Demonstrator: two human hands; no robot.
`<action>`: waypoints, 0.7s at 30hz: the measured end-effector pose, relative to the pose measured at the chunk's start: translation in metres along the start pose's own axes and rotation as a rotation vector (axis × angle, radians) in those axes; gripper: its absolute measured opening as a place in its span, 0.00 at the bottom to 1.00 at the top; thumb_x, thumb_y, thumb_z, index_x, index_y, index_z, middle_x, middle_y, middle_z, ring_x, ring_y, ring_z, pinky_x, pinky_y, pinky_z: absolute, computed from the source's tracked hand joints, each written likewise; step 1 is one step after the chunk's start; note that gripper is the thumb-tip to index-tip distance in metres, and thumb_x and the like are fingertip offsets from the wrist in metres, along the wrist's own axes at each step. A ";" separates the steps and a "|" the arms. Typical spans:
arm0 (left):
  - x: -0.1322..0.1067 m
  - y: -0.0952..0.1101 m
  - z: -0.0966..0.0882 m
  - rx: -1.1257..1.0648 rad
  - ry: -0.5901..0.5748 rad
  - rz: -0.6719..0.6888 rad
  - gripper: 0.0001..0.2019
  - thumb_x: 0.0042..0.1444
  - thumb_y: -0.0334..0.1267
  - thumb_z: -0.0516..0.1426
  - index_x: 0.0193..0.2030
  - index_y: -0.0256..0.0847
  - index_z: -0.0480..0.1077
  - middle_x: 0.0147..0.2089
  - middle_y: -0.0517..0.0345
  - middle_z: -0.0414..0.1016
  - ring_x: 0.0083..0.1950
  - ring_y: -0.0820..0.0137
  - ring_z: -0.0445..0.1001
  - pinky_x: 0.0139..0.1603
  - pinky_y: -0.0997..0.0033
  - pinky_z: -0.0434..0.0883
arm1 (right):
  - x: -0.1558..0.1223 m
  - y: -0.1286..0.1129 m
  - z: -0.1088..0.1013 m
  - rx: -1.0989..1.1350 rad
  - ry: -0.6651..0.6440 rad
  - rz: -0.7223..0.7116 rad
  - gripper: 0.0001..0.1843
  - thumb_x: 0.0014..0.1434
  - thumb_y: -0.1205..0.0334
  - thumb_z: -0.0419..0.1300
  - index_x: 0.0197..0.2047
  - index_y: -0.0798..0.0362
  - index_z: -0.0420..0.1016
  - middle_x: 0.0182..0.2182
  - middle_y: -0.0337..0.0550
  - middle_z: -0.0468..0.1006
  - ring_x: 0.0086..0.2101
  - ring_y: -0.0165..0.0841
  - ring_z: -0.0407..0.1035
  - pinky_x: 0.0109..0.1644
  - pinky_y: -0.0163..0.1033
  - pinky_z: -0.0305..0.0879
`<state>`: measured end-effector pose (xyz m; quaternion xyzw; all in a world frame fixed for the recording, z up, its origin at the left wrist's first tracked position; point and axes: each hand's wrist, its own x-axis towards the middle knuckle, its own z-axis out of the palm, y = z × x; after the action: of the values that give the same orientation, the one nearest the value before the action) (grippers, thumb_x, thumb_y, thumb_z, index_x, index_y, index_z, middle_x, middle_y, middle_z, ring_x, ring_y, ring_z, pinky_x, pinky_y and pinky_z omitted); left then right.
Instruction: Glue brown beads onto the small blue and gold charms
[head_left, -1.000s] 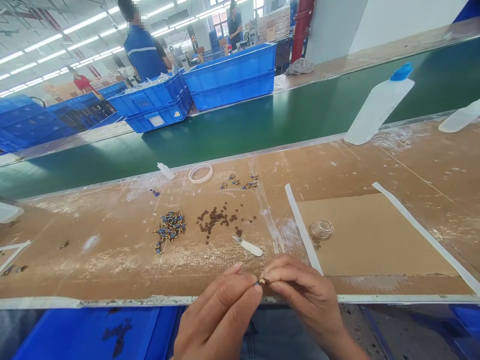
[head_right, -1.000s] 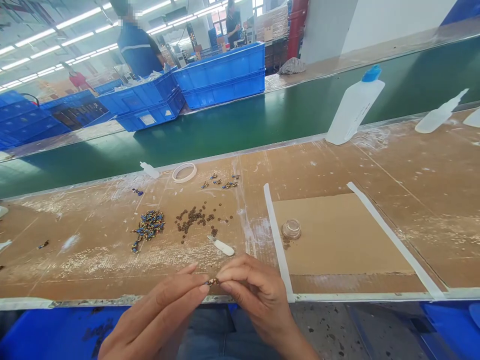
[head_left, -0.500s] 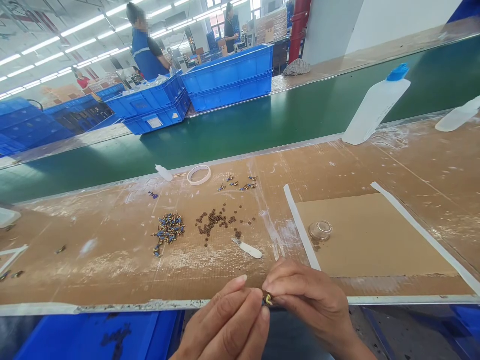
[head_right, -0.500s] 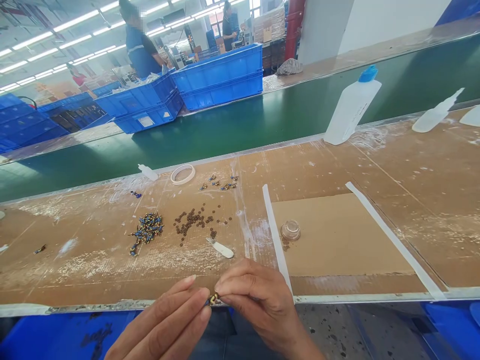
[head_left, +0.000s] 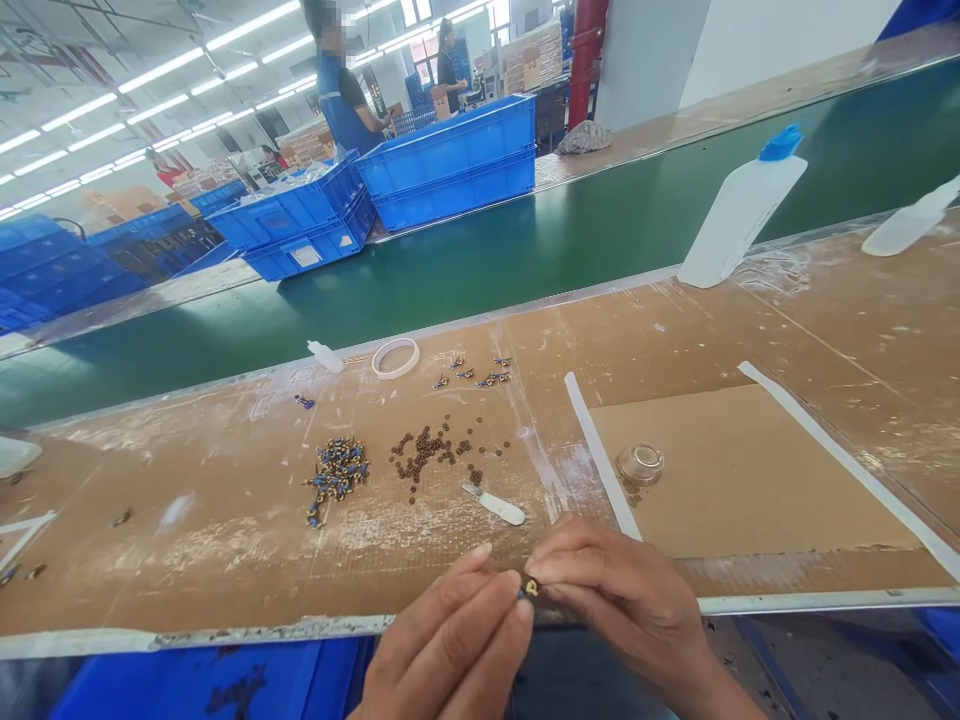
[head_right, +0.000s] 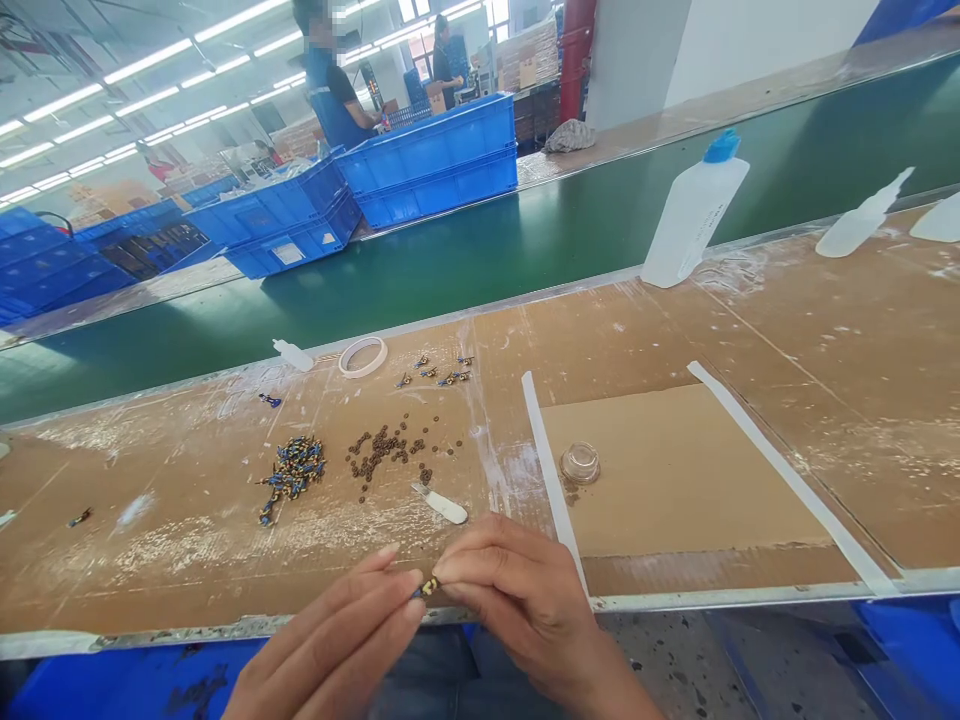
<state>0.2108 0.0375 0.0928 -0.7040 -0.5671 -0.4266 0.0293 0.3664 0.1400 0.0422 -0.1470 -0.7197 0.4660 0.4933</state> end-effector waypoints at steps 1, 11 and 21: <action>0.002 -0.005 -0.002 -0.050 -0.044 -0.033 0.18 0.55 0.24 0.58 0.48 0.48 0.80 0.43 0.58 0.84 0.47 0.62 0.81 0.51 0.67 0.78 | 0.001 0.000 0.000 -0.016 0.007 0.019 0.12 0.62 0.71 0.60 0.44 0.47 0.79 0.34 0.39 0.80 0.34 0.28 0.75 0.38 0.31 0.73; 0.020 -0.016 0.021 -1.169 0.084 -1.302 0.10 0.39 0.35 0.73 0.29 0.38 0.79 0.24 0.57 0.79 0.27 0.73 0.77 0.42 0.68 0.79 | 0.014 -0.002 0.008 -0.113 0.107 0.035 0.08 0.62 0.70 0.60 0.41 0.50 0.79 0.33 0.40 0.80 0.34 0.27 0.75 0.39 0.29 0.73; 0.016 -0.020 0.022 -1.169 0.059 -1.293 0.09 0.40 0.34 0.72 0.28 0.38 0.79 0.23 0.59 0.78 0.27 0.76 0.75 0.34 0.79 0.74 | 0.014 -0.007 0.011 -0.166 0.112 -0.020 0.08 0.63 0.72 0.58 0.42 0.53 0.77 0.34 0.41 0.78 0.34 0.28 0.73 0.38 0.31 0.70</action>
<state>0.2064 0.0686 0.0807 -0.1349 -0.5445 -0.6003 -0.5701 0.3526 0.1396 0.0553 -0.2059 -0.7285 0.3911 0.5234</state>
